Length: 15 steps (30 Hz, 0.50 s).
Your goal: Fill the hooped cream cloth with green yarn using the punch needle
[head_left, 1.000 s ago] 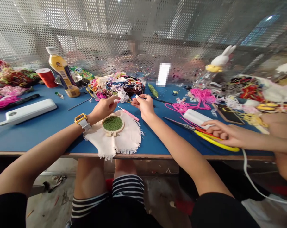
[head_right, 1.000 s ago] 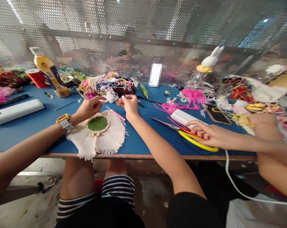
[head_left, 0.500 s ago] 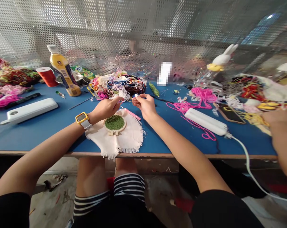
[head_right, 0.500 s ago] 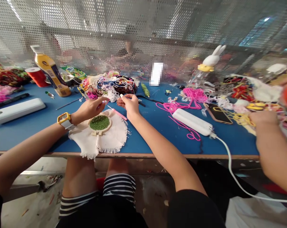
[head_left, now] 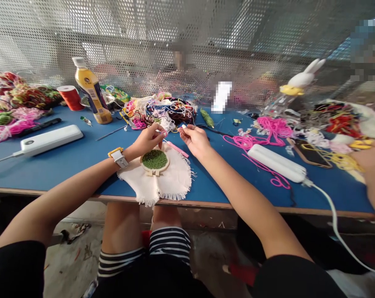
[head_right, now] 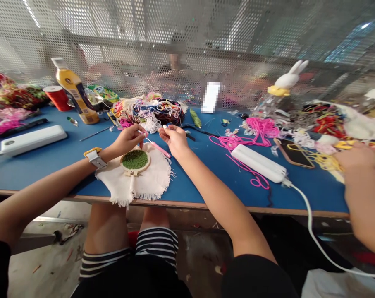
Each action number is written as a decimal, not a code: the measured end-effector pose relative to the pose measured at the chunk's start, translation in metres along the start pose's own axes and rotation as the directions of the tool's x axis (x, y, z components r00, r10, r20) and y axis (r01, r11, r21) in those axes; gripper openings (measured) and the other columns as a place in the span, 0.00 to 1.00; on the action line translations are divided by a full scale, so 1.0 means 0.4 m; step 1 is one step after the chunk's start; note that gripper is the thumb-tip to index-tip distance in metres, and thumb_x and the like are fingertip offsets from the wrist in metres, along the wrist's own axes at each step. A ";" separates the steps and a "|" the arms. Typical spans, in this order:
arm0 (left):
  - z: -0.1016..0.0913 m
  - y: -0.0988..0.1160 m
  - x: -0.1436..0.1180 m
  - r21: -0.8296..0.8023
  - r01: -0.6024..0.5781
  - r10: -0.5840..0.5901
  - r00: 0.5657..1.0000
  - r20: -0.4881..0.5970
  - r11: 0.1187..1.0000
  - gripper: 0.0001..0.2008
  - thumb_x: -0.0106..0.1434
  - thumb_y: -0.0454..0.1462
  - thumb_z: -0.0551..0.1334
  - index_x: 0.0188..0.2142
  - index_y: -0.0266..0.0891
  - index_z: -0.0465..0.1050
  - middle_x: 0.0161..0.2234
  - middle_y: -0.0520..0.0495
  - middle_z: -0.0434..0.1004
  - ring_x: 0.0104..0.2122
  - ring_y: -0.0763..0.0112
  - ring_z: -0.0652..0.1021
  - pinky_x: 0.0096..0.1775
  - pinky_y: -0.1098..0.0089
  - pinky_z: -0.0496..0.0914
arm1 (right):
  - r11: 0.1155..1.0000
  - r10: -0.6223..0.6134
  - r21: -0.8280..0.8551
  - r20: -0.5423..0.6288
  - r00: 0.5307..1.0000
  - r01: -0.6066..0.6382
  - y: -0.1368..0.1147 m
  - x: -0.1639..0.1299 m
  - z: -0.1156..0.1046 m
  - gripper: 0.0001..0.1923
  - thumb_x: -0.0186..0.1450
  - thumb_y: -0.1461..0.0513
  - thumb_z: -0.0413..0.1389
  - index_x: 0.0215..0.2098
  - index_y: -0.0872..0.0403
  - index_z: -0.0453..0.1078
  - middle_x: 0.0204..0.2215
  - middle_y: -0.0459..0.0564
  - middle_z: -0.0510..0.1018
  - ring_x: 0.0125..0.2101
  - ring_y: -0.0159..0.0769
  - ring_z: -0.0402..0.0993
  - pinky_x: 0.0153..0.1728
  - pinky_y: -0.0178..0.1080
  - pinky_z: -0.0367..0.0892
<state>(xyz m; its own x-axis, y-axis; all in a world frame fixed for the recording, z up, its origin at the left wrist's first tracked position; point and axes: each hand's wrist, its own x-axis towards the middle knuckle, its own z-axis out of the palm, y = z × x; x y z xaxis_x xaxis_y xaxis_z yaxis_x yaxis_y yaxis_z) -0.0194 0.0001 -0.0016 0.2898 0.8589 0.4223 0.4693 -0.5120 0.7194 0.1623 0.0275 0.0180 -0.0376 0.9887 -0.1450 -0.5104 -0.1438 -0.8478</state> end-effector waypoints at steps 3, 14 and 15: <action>0.001 0.011 -0.002 0.018 -0.034 0.034 0.999 -0.007 0.999 0.11 0.67 0.42 0.54 0.32 0.37 0.65 0.20 0.51 0.73 0.19 0.78 0.69 0.23 0.75 0.60 | 1.000 0.006 0.019 0.016 1.000 -0.006 0.004 -0.004 0.003 0.14 0.60 0.76 0.54 0.29 0.53 0.60 0.19 0.40 0.76 0.21 0.25 0.75 0.23 0.25 0.74; -0.013 0.031 -0.004 -0.248 0.096 -0.087 0.995 0.047 0.964 0.14 0.62 0.40 0.55 0.46 0.39 0.58 0.21 0.56 0.70 0.24 0.74 0.73 0.29 0.72 0.66 | 0.996 0.021 0.084 0.023 1.000 -0.023 -0.009 -0.020 0.011 0.14 0.62 0.77 0.50 0.27 0.54 0.60 0.19 0.43 0.76 0.21 0.25 0.76 0.24 0.25 0.75; -0.017 0.032 -0.003 -0.253 0.081 -0.069 0.996 0.055 0.964 0.17 0.63 0.41 0.56 0.49 0.38 0.58 0.22 0.56 0.70 0.24 0.73 0.73 0.30 0.72 0.67 | 0.996 0.021 0.089 0.022 1.000 -0.022 -0.010 -0.020 0.012 0.14 0.63 0.77 0.49 0.27 0.54 0.60 0.19 0.43 0.76 0.21 0.26 0.76 0.25 0.25 0.75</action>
<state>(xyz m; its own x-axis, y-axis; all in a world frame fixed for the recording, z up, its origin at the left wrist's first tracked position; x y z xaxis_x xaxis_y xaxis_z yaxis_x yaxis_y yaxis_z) -0.0193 -0.0076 0.0109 0.3023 0.8903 0.3404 0.2647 -0.4215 0.8673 0.1606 0.0203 0.0251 -0.0668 0.9862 -0.1512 -0.5835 -0.1616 -0.7958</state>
